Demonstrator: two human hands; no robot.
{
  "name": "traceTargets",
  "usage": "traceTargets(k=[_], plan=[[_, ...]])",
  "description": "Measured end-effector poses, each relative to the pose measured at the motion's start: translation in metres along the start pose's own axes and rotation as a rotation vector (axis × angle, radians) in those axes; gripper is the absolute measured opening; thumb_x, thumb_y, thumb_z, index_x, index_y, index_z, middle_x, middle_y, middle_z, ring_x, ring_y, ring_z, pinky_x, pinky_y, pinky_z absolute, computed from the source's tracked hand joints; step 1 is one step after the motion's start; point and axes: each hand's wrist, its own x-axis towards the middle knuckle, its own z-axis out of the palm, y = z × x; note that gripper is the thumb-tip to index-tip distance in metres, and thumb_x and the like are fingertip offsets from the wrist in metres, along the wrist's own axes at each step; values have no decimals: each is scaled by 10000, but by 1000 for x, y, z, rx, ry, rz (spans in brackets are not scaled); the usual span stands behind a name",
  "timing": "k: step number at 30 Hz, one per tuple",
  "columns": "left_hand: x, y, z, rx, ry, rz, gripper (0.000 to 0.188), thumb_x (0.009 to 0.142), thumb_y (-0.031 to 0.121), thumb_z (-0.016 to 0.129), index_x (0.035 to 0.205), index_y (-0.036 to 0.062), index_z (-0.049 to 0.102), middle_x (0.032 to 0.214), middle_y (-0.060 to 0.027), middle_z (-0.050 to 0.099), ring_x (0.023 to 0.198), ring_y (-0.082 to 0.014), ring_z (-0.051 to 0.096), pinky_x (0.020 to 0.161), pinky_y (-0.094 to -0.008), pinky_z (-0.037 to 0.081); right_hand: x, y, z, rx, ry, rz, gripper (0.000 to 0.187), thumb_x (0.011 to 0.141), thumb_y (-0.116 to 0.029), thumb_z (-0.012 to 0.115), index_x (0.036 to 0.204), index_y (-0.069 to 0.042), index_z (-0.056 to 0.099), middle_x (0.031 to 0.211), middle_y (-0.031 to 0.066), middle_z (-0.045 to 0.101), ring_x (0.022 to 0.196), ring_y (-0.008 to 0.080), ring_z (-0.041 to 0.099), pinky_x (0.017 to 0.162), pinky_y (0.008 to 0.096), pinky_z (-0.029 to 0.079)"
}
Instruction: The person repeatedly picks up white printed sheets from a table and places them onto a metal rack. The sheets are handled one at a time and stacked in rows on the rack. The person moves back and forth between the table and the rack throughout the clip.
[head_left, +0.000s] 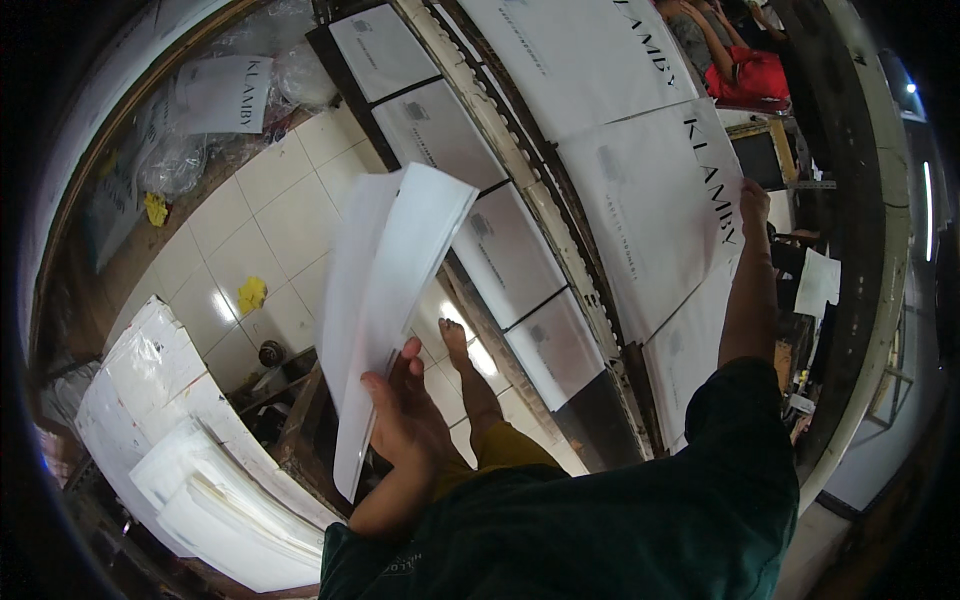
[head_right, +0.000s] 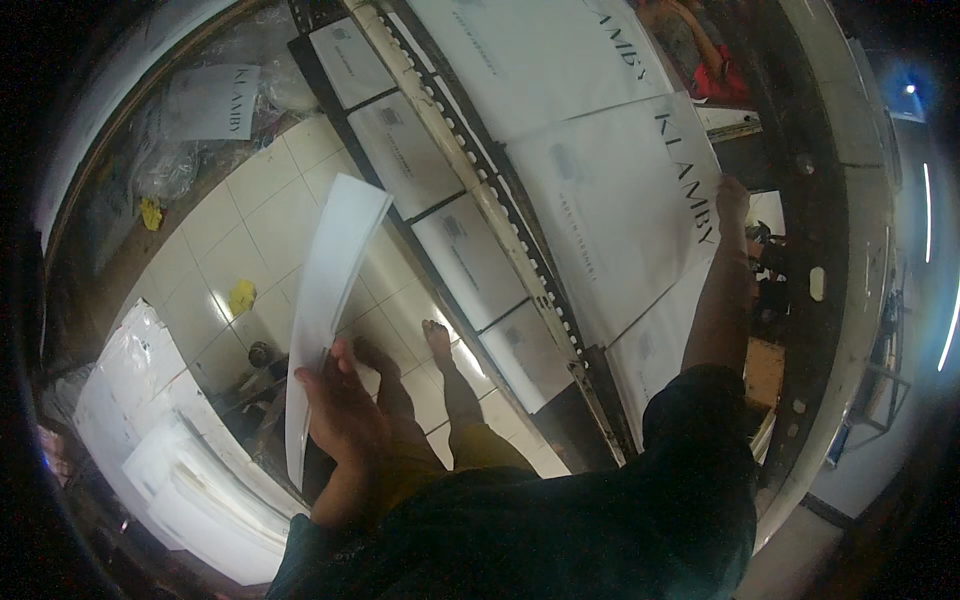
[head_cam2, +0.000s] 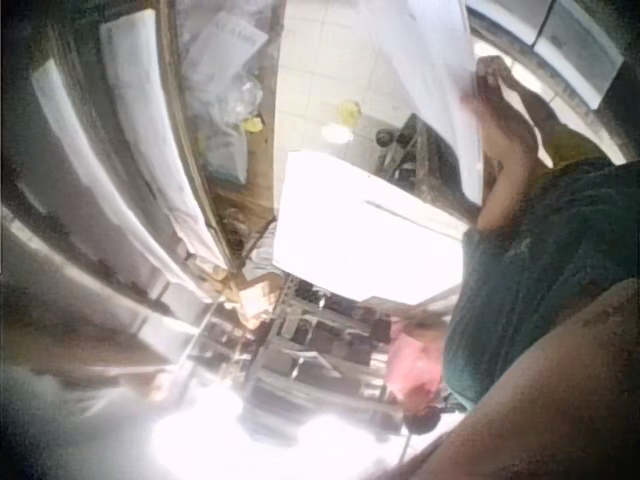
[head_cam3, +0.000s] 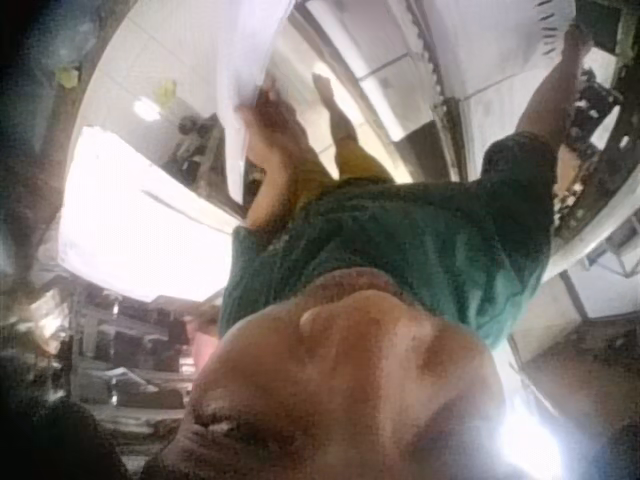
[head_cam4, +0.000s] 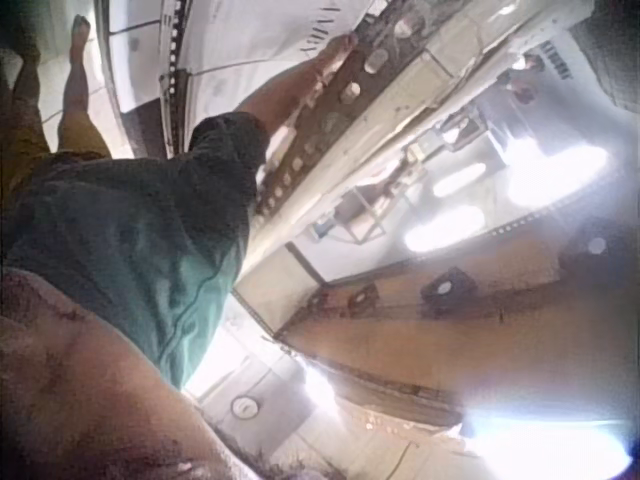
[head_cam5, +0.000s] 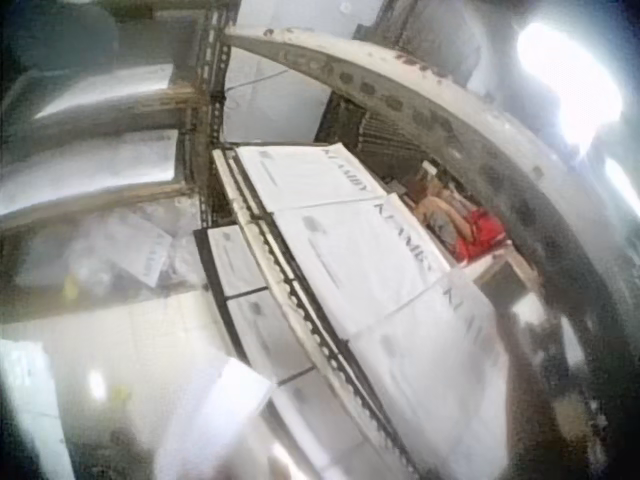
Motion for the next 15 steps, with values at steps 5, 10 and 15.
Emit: traceTargets(k=[5,10,15], plan=[[-10,-2,-9,-24,-46,-127,458,912,321,368,1171,-57,351,1009,-154,526,901,-180,508,825,-254,413,19,30,-3,-27,69,-48,319,769,-92,448,1054,-75,592,984,94,613,911,189,565,807,278,411],[-14,-3,-22,28,8,-160,445,914,323,363,1160,-49,361,1008,-146,528,902,-175,509,810,-247,410,25,25,-2,7,62,-23,326,780,-86,442,1074,-89,584,1012,92,606,948,195,556,833,275,398],[-16,-3,-30,77,-17,-124,434,913,331,365,1167,-21,365,988,-142,533,872,-165,509,797,-247,407,14,-7,3,-212,39,-59,333,799,-79,424,1103,-73,558,1093,112,565,1034,206,517,871,296,385]])
